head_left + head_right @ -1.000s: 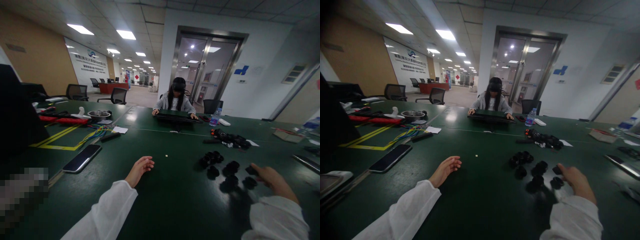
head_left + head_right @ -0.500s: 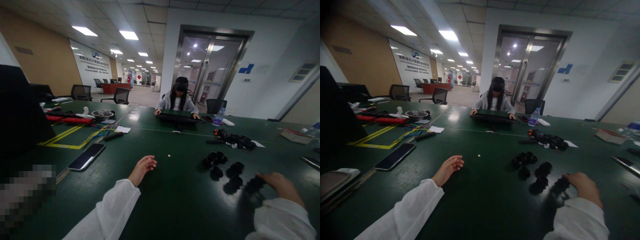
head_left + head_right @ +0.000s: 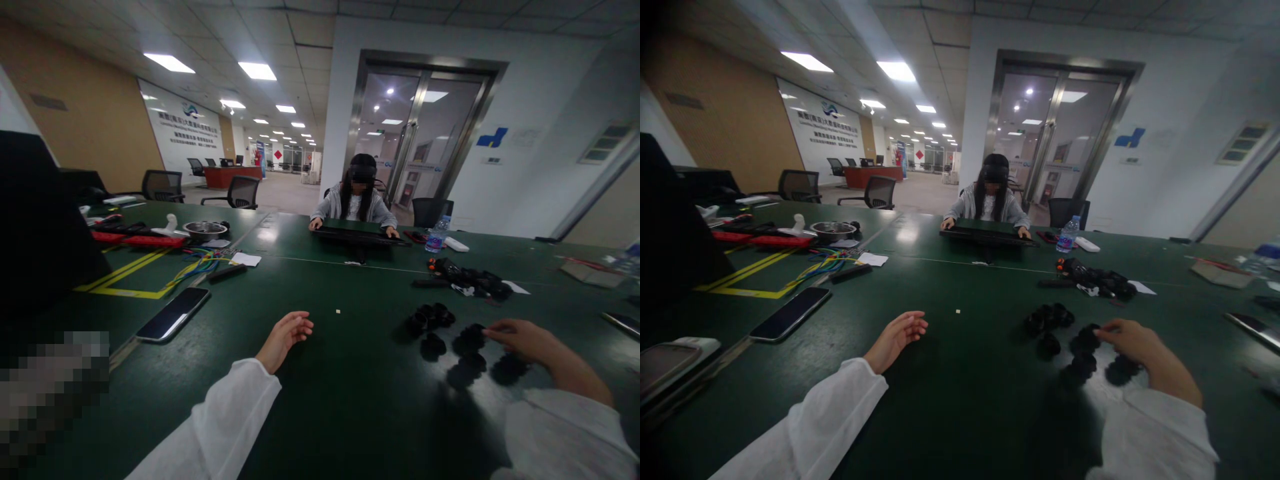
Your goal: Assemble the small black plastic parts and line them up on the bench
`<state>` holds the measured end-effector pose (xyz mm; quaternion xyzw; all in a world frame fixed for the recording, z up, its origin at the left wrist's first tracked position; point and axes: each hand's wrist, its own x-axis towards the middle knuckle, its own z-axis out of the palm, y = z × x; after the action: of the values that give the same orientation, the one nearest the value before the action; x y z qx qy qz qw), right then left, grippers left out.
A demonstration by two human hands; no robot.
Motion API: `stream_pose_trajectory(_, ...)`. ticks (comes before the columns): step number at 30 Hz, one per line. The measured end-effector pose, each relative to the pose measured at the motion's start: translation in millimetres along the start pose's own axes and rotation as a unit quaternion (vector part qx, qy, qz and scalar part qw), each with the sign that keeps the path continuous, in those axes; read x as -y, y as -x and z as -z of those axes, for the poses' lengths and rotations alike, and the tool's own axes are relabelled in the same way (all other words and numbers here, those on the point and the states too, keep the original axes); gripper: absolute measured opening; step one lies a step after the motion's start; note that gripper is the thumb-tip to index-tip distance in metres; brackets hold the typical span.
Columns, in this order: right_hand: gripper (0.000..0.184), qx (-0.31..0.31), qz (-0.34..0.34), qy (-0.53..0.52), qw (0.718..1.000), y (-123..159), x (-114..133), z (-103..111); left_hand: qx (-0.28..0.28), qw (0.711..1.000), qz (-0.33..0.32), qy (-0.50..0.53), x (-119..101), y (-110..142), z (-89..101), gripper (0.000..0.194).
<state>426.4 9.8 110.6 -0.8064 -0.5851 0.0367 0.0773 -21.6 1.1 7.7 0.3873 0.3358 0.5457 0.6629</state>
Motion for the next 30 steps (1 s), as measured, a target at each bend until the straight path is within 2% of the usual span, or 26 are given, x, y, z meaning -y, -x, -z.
stream_pose_trajectory(1,0.018,0.069,-0.015,-0.035,0.997,3.0,10.1,0.6,0.0,1.0,0.0,-0.002,-0.1,0.1,-0.2,0.024)
stream_pose_trajectory(3,0.017,0.096,0.009,-0.03,0.995,6.7,27.6,-0.6,0.001,1.0,0.001,-0.007,-0.3,0.4,-0.4,0.024)
stream_pose_trajectory(5,0.015,0.077,0.054,-0.002,0.996,7.0,41.9,-3.7,0.003,1.0,0.001,-0.01,-0.7,0.7,-0.2,0.024)
stream_pose_trajectory(9,0.02,0.049,0.084,0.023,0.995,3.6,67.3,-9.4,0.009,1.0,-0.001,-0.008,-1.0,0.8,0.4,0.024)
stream_pose_trajectory(13,0.027,0.008,0.154,0.048,0.987,4.1,93.1,-17.1,0.009,1.0,-0.004,-0.012,-0.2,0.6,0.3,0.025)
stream_pose_trajectory(15,0.028,0.009,0.166,0.063,0.984,5.9,103.6,-24.8,0.01,1.0,-0.004,-0.011,0.0,0.7,0.1,0.024)
stream_pose_trajectory(21,0.03,0.03,0.146,0.101,0.984,14.6,122.1,-48.4,0.019,1.0,-0.002,-0.006,-0.7,1.1,0.9,0.023)
stream_pose_trajectory(30,0.037,0.057,0.148,0.12,0.98,15.6,131.8,-64.4,0.021,1.0,-0.005,-0.011,2.7,-2.4,5.0,0.024)
